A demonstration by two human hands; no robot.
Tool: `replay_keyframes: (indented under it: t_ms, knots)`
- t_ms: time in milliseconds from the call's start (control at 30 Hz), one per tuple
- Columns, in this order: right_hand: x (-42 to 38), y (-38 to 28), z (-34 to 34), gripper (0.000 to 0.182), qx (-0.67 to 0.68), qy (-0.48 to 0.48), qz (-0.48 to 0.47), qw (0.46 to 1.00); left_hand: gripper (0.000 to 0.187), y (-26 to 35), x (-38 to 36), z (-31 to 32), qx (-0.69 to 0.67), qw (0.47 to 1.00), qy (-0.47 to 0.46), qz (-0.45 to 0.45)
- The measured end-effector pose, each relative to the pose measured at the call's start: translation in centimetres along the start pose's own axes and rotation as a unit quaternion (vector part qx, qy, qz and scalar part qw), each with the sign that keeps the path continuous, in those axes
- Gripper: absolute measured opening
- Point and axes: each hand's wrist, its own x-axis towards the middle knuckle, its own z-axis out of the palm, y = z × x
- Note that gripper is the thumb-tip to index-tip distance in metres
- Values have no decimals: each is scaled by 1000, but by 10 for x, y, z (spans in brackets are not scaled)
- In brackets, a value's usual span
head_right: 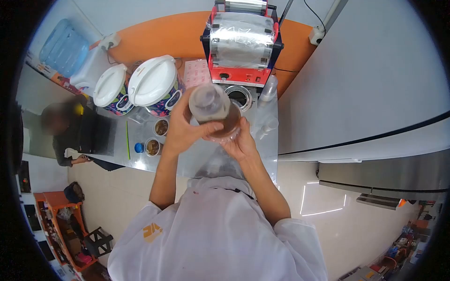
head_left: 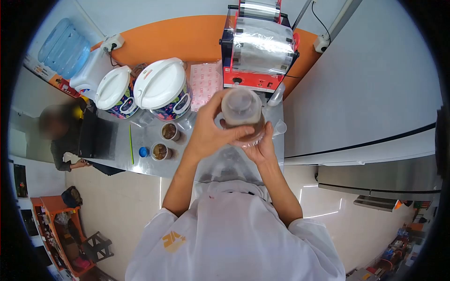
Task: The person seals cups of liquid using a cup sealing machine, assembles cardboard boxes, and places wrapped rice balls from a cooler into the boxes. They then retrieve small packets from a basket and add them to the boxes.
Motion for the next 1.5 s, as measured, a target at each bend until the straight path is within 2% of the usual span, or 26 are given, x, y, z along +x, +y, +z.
replay_keyframes:
  t_ms: [67, 100, 133, 167, 267, 333, 367, 533, 633, 733, 767, 800, 833, 867, 900, 967, 1000, 1033, 1067, 1100, 1167, 1200, 1267, 1400, 1467, 1500]
  knots:
    - [5, -5, 21, 97, -8, -19, 13, 1000, 71, 7, 3, -4, -9, 999, 30, 25]
    - [7, -5, 28, 95, -19, -34, 25, 999, 71, 8, 4, -6, -5, 999, 33, 26]
    - [6, -4, 29, 82, 12, -39, 27, 999, 69, 9, 5, -7, -31, 998, 43, 21]
    - [7, -5, 36, 82, 13, -42, 29, 999, 66, 8, 4, -9, -57, 997, 53, 17]
    - [11, -11, 62, 66, -10, 14, 77, 997, 62, 3, 0, -20, -108, 990, 85, -23]
    - [17, -10, 71, 66, -36, 33, 89, 995, 59, -13, -2, -30, -170, 975, 126, -75]
    - [20, -9, 75, 66, -65, 54, 101, 991, 59, -17, -3, -34, -167, 975, 125, -78]
    - [30, 5, 86, 61, -40, 101, 128, 986, 54, -32, -19, -56, -265, 950, 134, -100]
    - [30, 14, 75, 57, -125, 99, 128, 979, 55, -63, -50, -68, -330, 929, 131, -109]
    - [27, 23, 65, 70, -440, 85, 91, 889, 55, -96, -97, -67, -408, 891, 148, -136]
    - [27, 27, 59, 70, -444, 80, 98, 887, 55, -107, -113, -65, -445, 869, 151, -158]
    - [27, 34, 46, 73, -611, 1, 41, 791, 55, -121, -131, -65, -447, 867, 159, -155]
    - [24, 42, 37, 77, -747, -81, -18, 659, 57, -138, -151, -65, -426, 867, 159, -203]
    - [18, 54, 38, 75, -759, -87, -6, 646, 58, -156, -172, -63, -405, 864, 159, -252]
    - [12, 66, 33, 75, -759, -93, 0, 645, 58, -172, -192, -60, -408, 862, 167, -251]
    - [3, 91, 10, 68, -866, -155, 42, 473, 59, -206, -225, -55, -264, 854, 259, -365]
    - [-1, 102, -6, 68, -866, -160, 44, 471, 59, -233, -242, -55, -268, 852, 264, -363]
    - [-4, 112, -26, 68, -887, -163, 79, 425, 57, -262, -258, -55, -96, 892, 281, -341]
    - [-6, 119, -42, 68, -905, -165, 114, 376, 56, -276, -268, -56, 79, 901, 290, -311]
    - [-9, 123, -54, 68, -905, -171, 118, 372, 56, -272, -268, -57, 73, 899, 296, -315]
    - [-14, 124, -75, 73, -923, -174, 133, 315, 54, -266, -260, -62, 56, 902, 302, -303]
    - [-15, 121, -75, 73, -923, -180, 138, 311, 54, -266, -259, -65, 22, 901, 300, -314]
    - [-15, 114, -71, 75, -904, -182, 109, 371, 54, -267, -258, -65, 26, 903, 291, -316]
    - [-3, 101, -50, 77, -908, -186, 130, 352, 55, -270, -268, -53, -6, 900, 271, -341]
    - [26, 98, -59, 78, -878, -201, -3, 434, 55, -276, -277, -43, -2, 901, 285, -328]
    - [44, 101, -54, 78, -877, -209, 2, 433, 55, -277, -283, -38, 8, 904, 292, -311]
